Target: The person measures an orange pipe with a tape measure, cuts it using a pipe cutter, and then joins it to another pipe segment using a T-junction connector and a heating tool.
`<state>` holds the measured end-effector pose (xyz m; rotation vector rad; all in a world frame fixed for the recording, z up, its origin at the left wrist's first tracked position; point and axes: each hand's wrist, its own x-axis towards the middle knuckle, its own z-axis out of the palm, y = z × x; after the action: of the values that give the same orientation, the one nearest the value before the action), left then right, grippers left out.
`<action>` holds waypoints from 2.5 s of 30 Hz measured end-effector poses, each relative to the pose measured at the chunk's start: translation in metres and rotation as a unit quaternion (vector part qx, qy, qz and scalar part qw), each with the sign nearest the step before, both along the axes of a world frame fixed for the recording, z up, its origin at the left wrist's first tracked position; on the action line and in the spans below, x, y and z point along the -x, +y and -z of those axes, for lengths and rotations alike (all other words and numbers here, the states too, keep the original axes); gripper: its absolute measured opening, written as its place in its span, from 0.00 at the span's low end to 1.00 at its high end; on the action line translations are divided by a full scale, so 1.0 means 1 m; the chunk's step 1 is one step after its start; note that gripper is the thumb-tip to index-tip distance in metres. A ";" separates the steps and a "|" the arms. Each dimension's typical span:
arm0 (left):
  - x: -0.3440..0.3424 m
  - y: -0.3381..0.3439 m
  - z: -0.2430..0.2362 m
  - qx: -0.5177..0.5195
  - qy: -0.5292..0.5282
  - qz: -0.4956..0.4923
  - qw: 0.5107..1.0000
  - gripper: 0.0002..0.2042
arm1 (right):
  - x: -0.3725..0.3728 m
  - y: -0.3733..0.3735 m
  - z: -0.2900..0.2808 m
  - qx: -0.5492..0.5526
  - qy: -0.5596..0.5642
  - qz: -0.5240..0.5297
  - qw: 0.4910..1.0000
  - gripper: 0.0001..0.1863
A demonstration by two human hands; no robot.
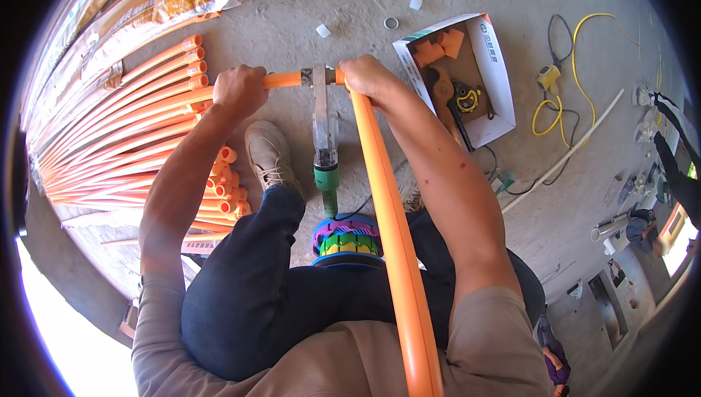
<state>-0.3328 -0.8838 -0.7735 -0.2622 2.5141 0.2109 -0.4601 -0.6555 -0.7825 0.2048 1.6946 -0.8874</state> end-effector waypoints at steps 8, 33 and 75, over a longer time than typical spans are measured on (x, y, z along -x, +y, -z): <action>-0.007 -0.007 0.012 -0.012 0.045 0.011 0.999 0.08 | -0.002 -0.004 -0.009 0.007 0.009 -0.006 1.000 0.22; -0.002 0.002 0.000 0.001 0.004 0.003 1.000 0.09 | -0.004 -0.004 -0.006 0.012 0.007 0.011 1.000 0.21; 0.011 -0.022 0.002 -0.152 -0.086 -0.006 0.985 0.19 | 0.003 0.001 0.021 0.069 -0.081 0.050 0.993 0.12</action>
<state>-0.3442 -0.9056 -0.7755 -0.1624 2.2710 0.5472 -0.4630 -0.6548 -0.8037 0.2625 1.4776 -1.0303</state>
